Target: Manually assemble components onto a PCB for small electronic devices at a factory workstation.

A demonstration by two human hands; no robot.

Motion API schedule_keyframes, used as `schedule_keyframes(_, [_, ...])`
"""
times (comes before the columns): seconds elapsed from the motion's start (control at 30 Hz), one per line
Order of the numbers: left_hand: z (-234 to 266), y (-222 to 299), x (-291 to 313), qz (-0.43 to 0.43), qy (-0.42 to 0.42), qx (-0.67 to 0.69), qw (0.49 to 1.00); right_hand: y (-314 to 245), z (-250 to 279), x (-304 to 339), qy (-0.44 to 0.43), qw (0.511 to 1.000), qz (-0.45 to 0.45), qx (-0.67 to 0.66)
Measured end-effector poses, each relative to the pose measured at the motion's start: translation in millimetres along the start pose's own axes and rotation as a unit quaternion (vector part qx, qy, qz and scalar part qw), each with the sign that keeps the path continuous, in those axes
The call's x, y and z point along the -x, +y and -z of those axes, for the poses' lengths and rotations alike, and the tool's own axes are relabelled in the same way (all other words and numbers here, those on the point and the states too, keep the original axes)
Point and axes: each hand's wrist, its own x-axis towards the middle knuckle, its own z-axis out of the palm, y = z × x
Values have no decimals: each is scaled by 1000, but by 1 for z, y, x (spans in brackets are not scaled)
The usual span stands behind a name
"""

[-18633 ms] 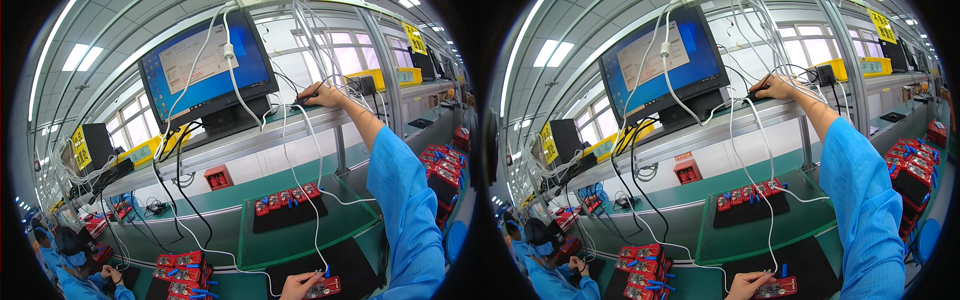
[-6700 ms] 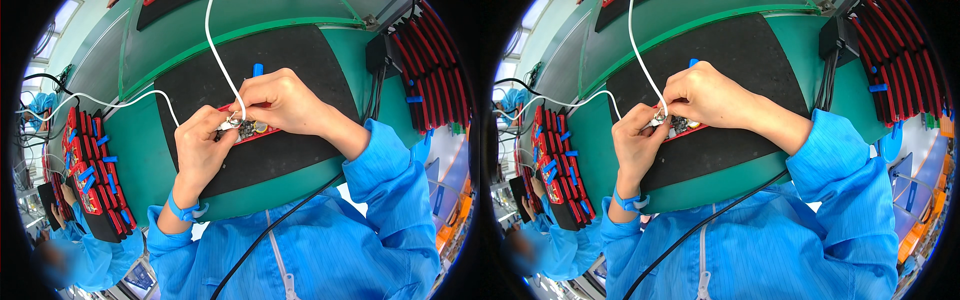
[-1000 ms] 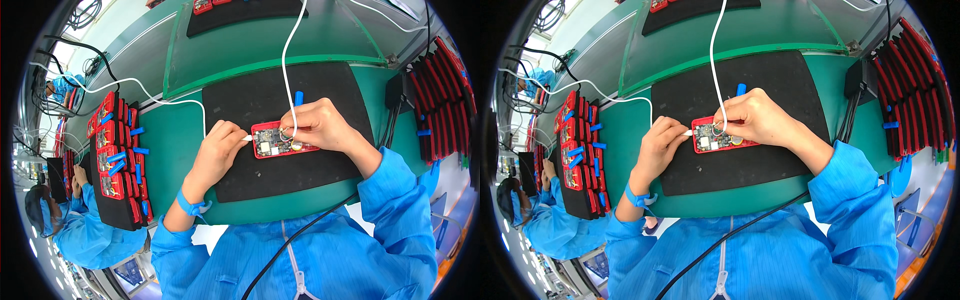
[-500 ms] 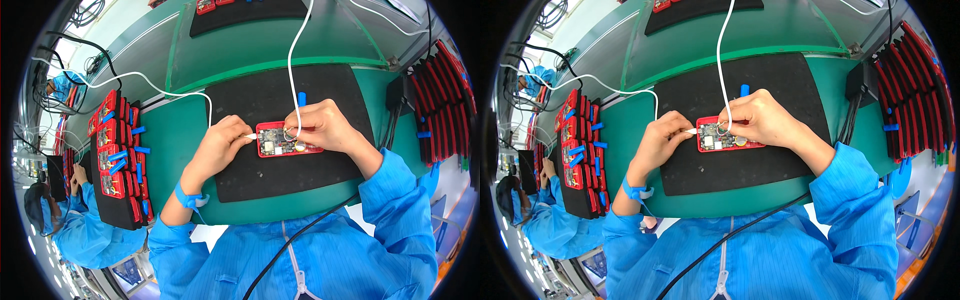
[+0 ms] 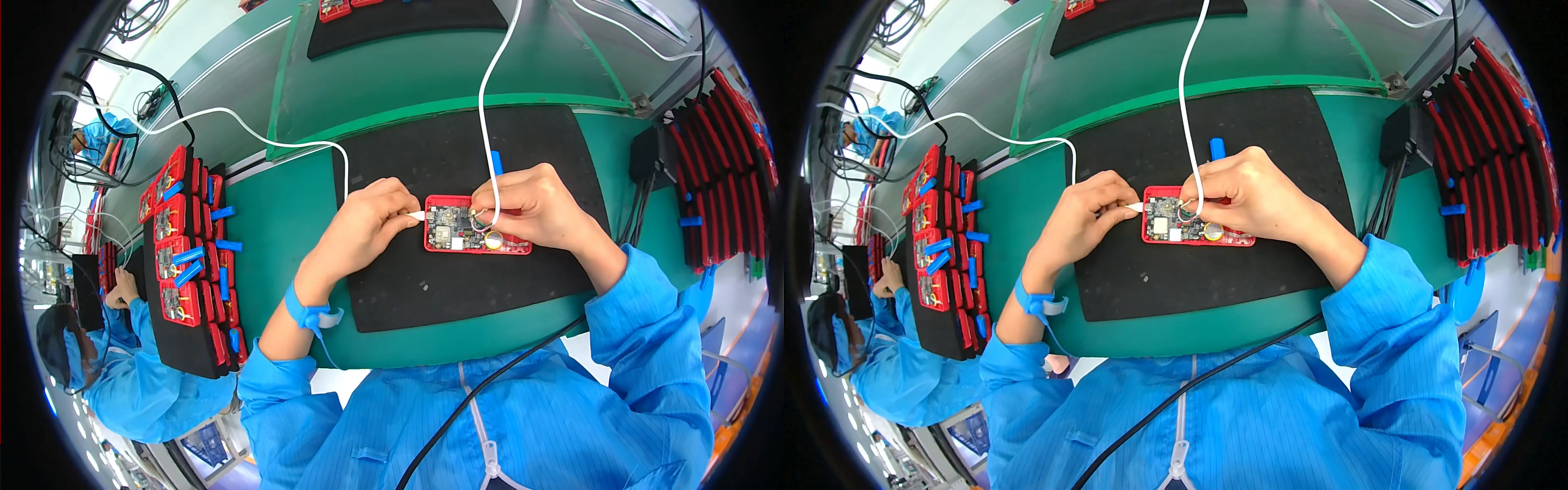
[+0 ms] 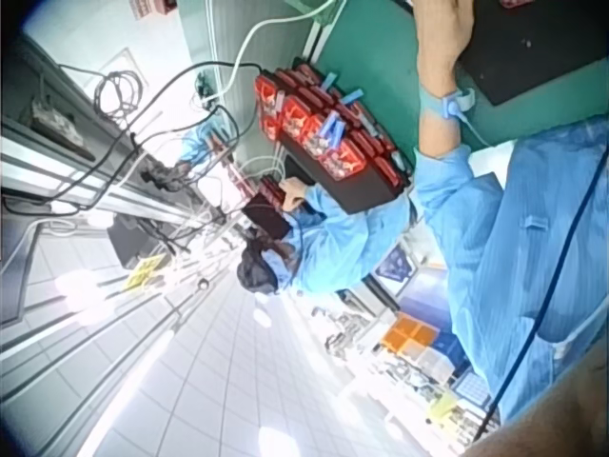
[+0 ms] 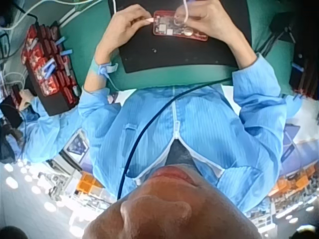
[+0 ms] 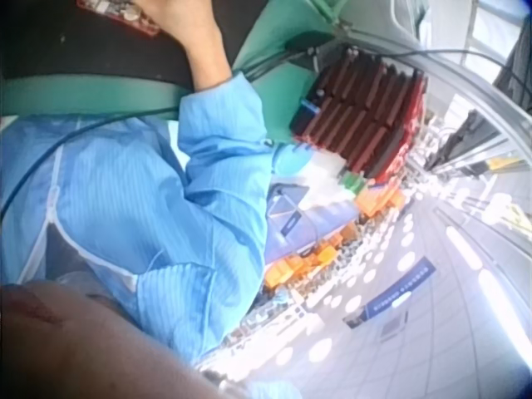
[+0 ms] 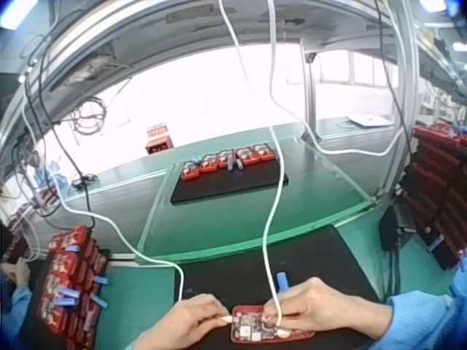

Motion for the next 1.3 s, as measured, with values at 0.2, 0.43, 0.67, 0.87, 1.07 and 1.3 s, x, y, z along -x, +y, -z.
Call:
schedule_keyframes(0.2, [-4,-3,-2,-111,58,-108,986,0,4,-6,-9,1000,-12,3])
schedule_keyframes(0.43, [8,7,-19,-78,2,-14,997,5,12,-11,-12,999,27,22])
schedule_keyframes(0.67, [-24,10,4,-56,8,-28,998,3,5,2,-64,997,38,18])
schedule_keyframes(0.87, [-24,24,7,-4,-14,-69,997,7,3,4,-48,997,55,25])
schedule_keyframes(1.07, [-22,18,1,-14,12,-91,996,11,8,-5,-60,996,56,22])
schedule_keyframes(1.3, [-10,25,7,-45,70,-159,984,13,5,-3,-74,996,40,20])
